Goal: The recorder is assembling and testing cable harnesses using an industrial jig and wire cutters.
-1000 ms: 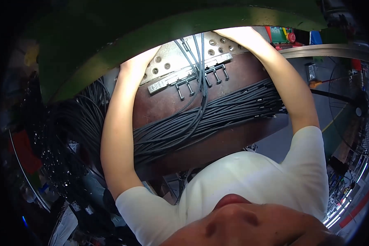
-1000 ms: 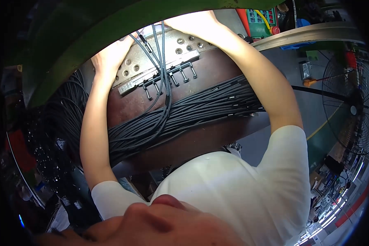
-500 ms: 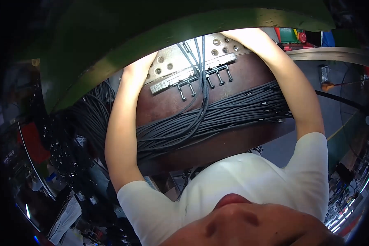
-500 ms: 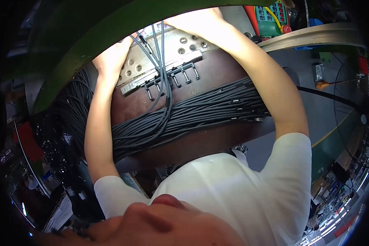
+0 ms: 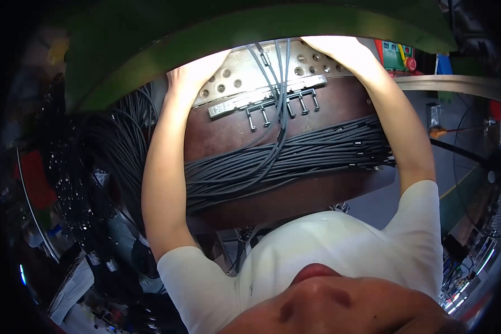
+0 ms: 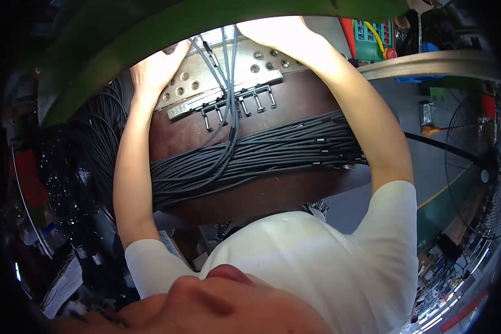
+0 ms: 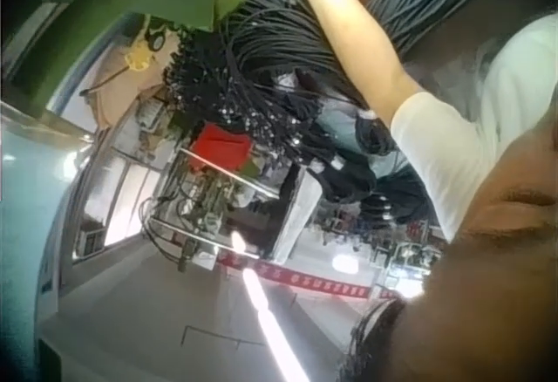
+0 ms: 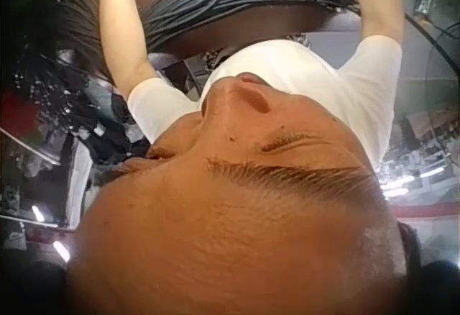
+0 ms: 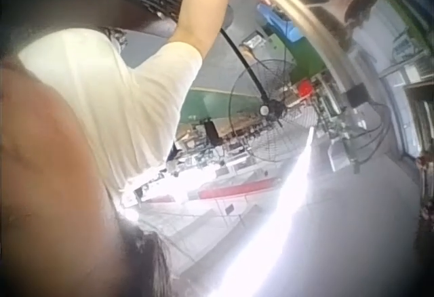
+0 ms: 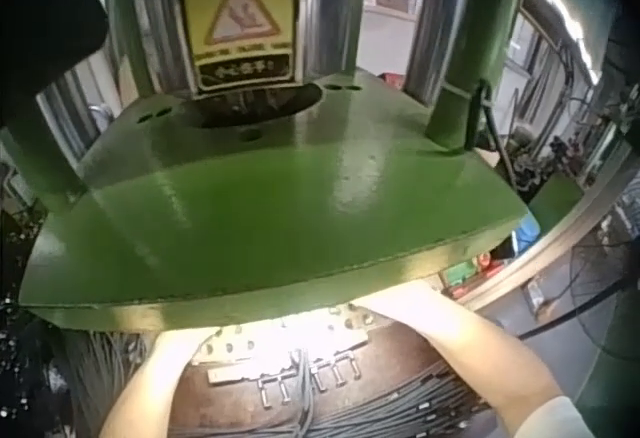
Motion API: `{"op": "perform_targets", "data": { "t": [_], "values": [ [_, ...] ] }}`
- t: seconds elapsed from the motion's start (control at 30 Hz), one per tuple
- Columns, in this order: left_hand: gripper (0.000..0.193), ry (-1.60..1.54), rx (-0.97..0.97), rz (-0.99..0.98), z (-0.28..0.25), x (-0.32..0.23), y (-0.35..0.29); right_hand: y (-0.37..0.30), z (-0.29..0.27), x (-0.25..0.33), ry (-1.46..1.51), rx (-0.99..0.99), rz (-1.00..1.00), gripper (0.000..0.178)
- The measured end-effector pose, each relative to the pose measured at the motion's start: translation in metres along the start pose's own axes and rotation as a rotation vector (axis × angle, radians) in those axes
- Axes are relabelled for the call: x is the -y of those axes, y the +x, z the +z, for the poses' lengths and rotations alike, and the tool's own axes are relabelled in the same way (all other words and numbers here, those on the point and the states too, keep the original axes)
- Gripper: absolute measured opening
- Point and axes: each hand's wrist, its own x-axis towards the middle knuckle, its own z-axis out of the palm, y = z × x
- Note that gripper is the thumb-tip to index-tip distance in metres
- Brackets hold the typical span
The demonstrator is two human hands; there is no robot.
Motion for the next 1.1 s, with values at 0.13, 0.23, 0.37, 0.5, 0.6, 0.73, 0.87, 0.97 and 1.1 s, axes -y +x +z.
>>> {"op": "perform_targets", "data": {
  "t": [0.13, 0.23, 0.37, 0.5, 0.6, 0.73, 0.87, 0.97, 1.1],
  "values": [
    [0.021, -0.237, 0.067, 0.062, 0.003, 0.013, -0.001, 0.020, -0.005, 0.002, -0.050, 0.011, -0.027, 0.023],
    [0.018, -0.100, -0.128, 0.138, 0.009, 0.026, -0.010, 0.031, -0.010, 0.019, -0.075, 0.019, -0.069, 0.022],
    [0.025, -0.135, -0.050, -0.090, 0.010, 0.017, -0.006, 0.030, -0.010, 0.045, -0.103, 0.034, -0.104, 0.022],
    [0.028, -0.094, -0.097, -0.066, 0.016, 0.018, -0.006, 0.032, -0.013, 0.042, -0.115, 0.027, -0.115, 0.021],
    [0.027, -0.136, -0.056, -0.127, 0.022, 0.017, -0.007, 0.036, -0.015, 0.037, -0.124, -0.002, -0.110, 0.020],
    [0.021, -0.362, -0.103, -0.096, 0.032, 0.036, -0.014, 0.027, -0.020, 0.064, -0.110, -0.051, -0.106, 0.020],
    [0.019, -0.166, 0.009, -0.048, 0.040, 0.041, -0.007, 0.047, -0.022, 0.039, -0.131, -0.101, -0.066, 0.019],
    [0.017, -0.163, -0.100, -0.004, 0.046, 0.051, -0.007, 0.041, -0.024, 0.056, -0.130, -0.135, -0.057, 0.019],
    [0.018, -0.413, -0.183, -0.155, 0.033, 0.034, -0.004, 0.037, -0.041, 0.081, -0.146, -0.191, -0.053, 0.018]
  ]
}}
